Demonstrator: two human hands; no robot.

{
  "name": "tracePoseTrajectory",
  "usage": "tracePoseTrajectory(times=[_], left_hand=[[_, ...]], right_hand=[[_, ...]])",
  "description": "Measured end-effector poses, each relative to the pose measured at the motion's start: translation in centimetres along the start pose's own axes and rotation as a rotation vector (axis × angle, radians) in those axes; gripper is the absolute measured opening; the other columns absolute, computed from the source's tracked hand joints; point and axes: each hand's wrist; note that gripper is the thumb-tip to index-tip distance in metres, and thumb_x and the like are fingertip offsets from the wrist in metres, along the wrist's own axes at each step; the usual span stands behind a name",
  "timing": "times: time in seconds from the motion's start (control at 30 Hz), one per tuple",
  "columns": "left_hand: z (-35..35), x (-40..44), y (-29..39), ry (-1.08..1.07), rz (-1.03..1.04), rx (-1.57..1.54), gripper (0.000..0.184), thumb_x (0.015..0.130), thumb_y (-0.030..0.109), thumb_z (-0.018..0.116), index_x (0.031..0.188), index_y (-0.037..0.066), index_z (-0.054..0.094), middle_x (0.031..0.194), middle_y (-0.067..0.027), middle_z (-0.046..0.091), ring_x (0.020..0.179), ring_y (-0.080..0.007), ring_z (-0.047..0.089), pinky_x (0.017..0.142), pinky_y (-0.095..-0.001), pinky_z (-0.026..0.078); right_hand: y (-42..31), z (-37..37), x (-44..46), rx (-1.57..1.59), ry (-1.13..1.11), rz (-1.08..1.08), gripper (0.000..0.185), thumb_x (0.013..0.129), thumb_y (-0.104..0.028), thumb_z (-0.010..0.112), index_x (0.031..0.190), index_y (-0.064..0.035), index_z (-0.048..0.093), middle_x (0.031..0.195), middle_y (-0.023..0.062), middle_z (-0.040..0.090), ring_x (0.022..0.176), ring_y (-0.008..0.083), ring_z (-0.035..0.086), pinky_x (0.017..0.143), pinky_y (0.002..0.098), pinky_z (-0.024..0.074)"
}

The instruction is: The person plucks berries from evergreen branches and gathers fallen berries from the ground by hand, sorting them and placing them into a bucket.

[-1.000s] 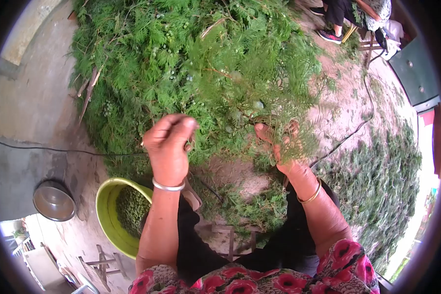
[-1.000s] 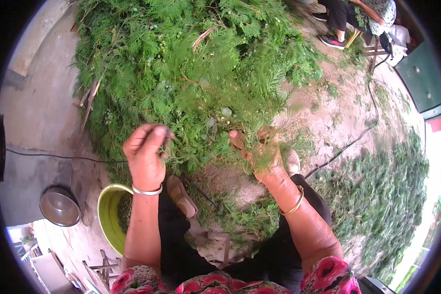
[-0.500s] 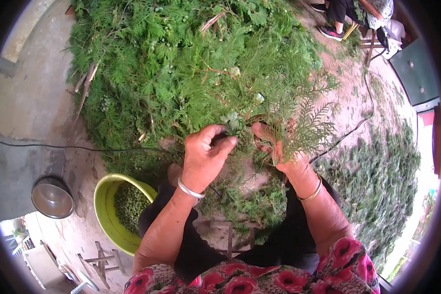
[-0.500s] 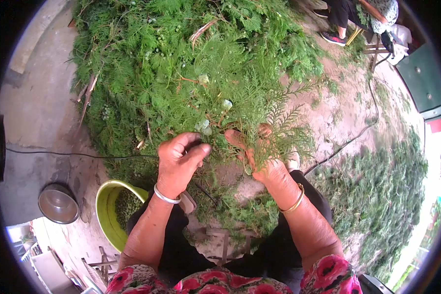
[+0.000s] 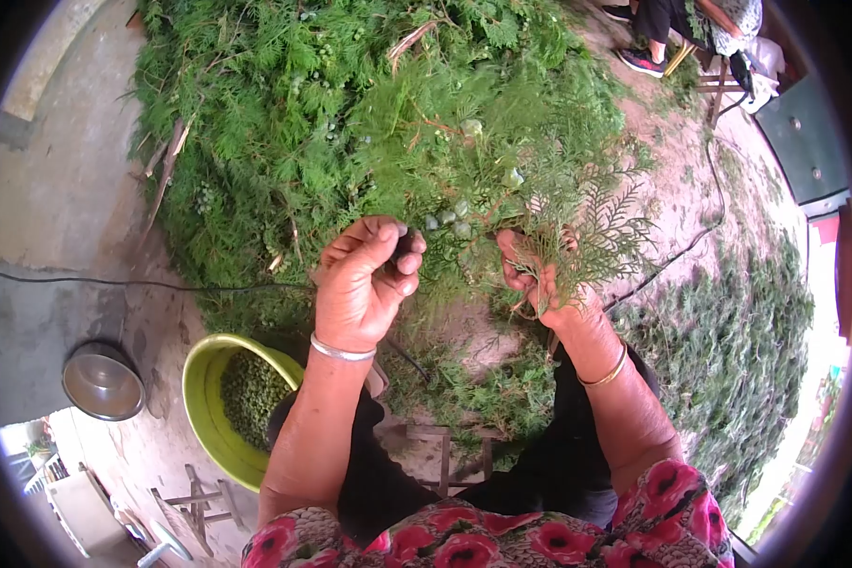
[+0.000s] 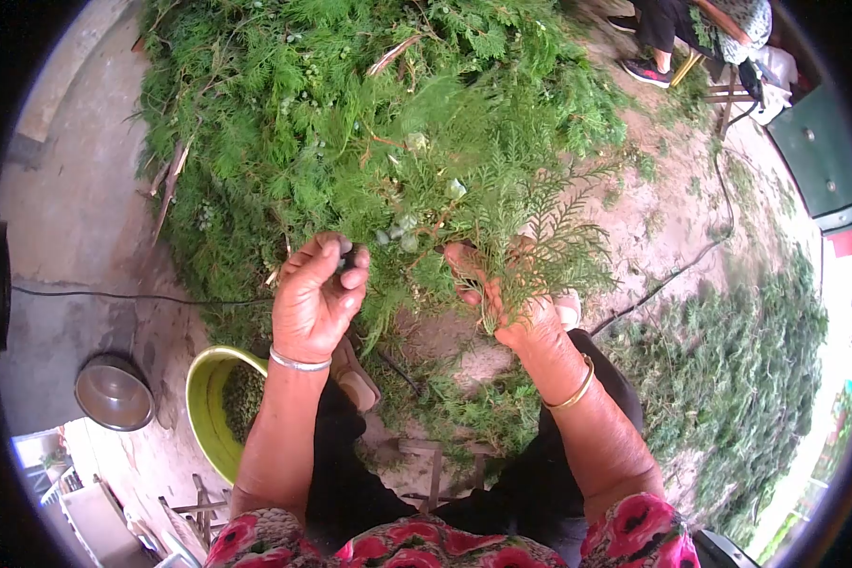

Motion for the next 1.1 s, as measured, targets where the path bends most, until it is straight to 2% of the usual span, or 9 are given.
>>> tracePoseTrajectory(times=[0.23, 0.3, 0.43, 0.53, 0.67, 0.73, 0.77, 0.83, 1.1], left_hand=[[1.6, -0.5, -1.0, 0.302, 0.29, 0.52, 0.017, 0.083, 0.009, 0.065, 0.096, 0.0, 0.06, 0.067, -0.0049, 0.057, 0.05, -0.0079, 0.047, 0.042, -0.02, 0.035], [1.8, -0.6, -1.6, 0.26, 0.378, 0.758, 0.017, 0.082, 0.004, 0.064, 0.097, -0.001, 0.059, 0.069, -0.0039, 0.058, 0.051, -0.0062, 0.047, 0.042, -0.0193, 0.035], [2.3, -0.3, -3.5, 0.216, 0.5, 1.056, 0.031, 0.073, 0.001, 0.073, 0.099, -0.003, 0.057, 0.069, -0.0011, 0.057, 0.057, -0.004, 0.048, 0.049, -0.0188, 0.039], [1.4, 0.2, -4.4, 0.256, 0.604, 1.186, 0.034, 0.07, 0.003, 0.077, 0.097, -0.003, 0.056, 0.069, -0.001, 0.056, 0.059, -0.0054, 0.049, 0.052, -0.0203, 0.042], [1.7, 0.3, -4.5, 0.299, 0.735, 1.3, 0.032, 0.069, 0.004, 0.078, 0.091, -0.002, 0.055, 0.068, -0.0006, 0.055, 0.06, -0.0063, 0.048, 0.054, -0.0214, 0.042], [1.7, 0.3, -4.4, 0.28, 0.75, 1.31, 0.03, 0.07, 0.003, 0.077, 0.09, -0.002, 0.055, 0.068, -0.0003, 0.054, 0.06, -0.0061, 0.048, 0.054, -0.0211, 0.042], [1.6, 0.4, -4.2, 0.259, 0.765, 1.318, 0.028, 0.071, 0.002, 0.076, 0.09, -0.002, 0.055, 0.068, 0.0, 0.054, 0.06, -0.0058, 0.048, 0.054, -0.0209, 0.042], [1.3, 0.5, -4.0, 0.235, 0.683, 1.244, 0.025, 0.073, 0.001, 0.074, 0.089, -0.002, 0.056, 0.068, -0.0002, 0.054, 0.058, -0.0053, 0.048, 0.05, -0.0203, 0.041], [2.7, -0.5, -0.6, 0.221, 0.033, 0.491, 0.013, 0.079, 0.0, 0.062, 0.091, 0.002, 0.056, 0.068, -0.0056, 0.057, 0.047, -0.0084, 0.048, 0.035, -0.0202, 0.034]], right_hand=[[0.8, -2.4, 1.0, 0.048, -0.267, 0.01, 0.034, 0.081, -0.035, 0.061, 0.101, -0.0074, 0.058, 0.092, 0.0073, 0.063, 0.068, 0.0149, 0.05, 0.051, 0.0264, 0.0349], [1.1, -4.2, 1.8, 0.164, -0.444, 0.104, 0.029, 0.089, -0.028, 0.051, 0.114, -0.0133, 0.048, 0.123, 0.0204, 0.052, 0.115, 0.0286, 0.05, 0.061, 0.0335, 0.0396], [1.6, -3.6, 1.2, -0.078, -0.46, -0.065, 0.033, 0.091, -0.033, 0.047, 0.118, -0.0136, 0.048, 0.124, 0.0179, 0.053, 0.115, 0.0265, 0.051, 0.063, 0.0324, 0.0399], [1.2, -2.5, 0.8, -0.106, -0.2, 0.235, 0.04, 0.093, -0.038, 0.041, 0.124, -0.0141, 0.046, 0.127, 0.013, 0.052, 0.118, 0.0238, 0.049, 0.069, 0.0317, 0.0421], [1.6, -3.2, 0.4, 0.281, -0.638, 0.279, 0.042, 0.097, -0.038, 0.03, 0.13, -0.0143, 0.042, 0.132, 0.0088, 0.049, 0.121, 0.0217, 0.045, 0.082, 0.0353, 0.0429], [0.8, -1.8, -0.6, -0.889, -0.584, -0.102, 0.039, 0.098, -0.035, 0.029, 0.128, -0.0142, 0.042, 0.132, 0.0099, 0.048, 0.12, 0.0222, 0.047, 0.077, 0.0338, 0.0429], [0.5, -1.0, -1.0, -0.888, -0.584, -0.101, 0.039, 0.098, -0.035, 0.029, 0.128, -0.0142, 0.042, 0.132, 0.0099, 0.048, 0.12, 0.0222, 0.047, 0.077, 0.0338, 0.0429], [0.1, 0.0, -1.4, -0.088, -0.146, 0.285, 0.036, 0.096, -0.035, 0.036, 0.124, -0.014, 0.045, 0.13, 0.0122, 0.05, 0.118, 0.023, 0.049, 0.07, 0.0318, 0.0419], [0.6, -2.6, 0.5, 0.106, -0.396, 0.271, 0.036, 0.09, -0.038, 0.049, 0.116, -0.0134, 0.05, 0.117, 0.012, 0.059, 0.109, 0.0255, 0.055, 0.06, 0.0319, 0.0389]])
Point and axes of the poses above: each hand's wrist, its own x-axis towards the middle knuckle, its own z-axis out of the palm, y = z × x
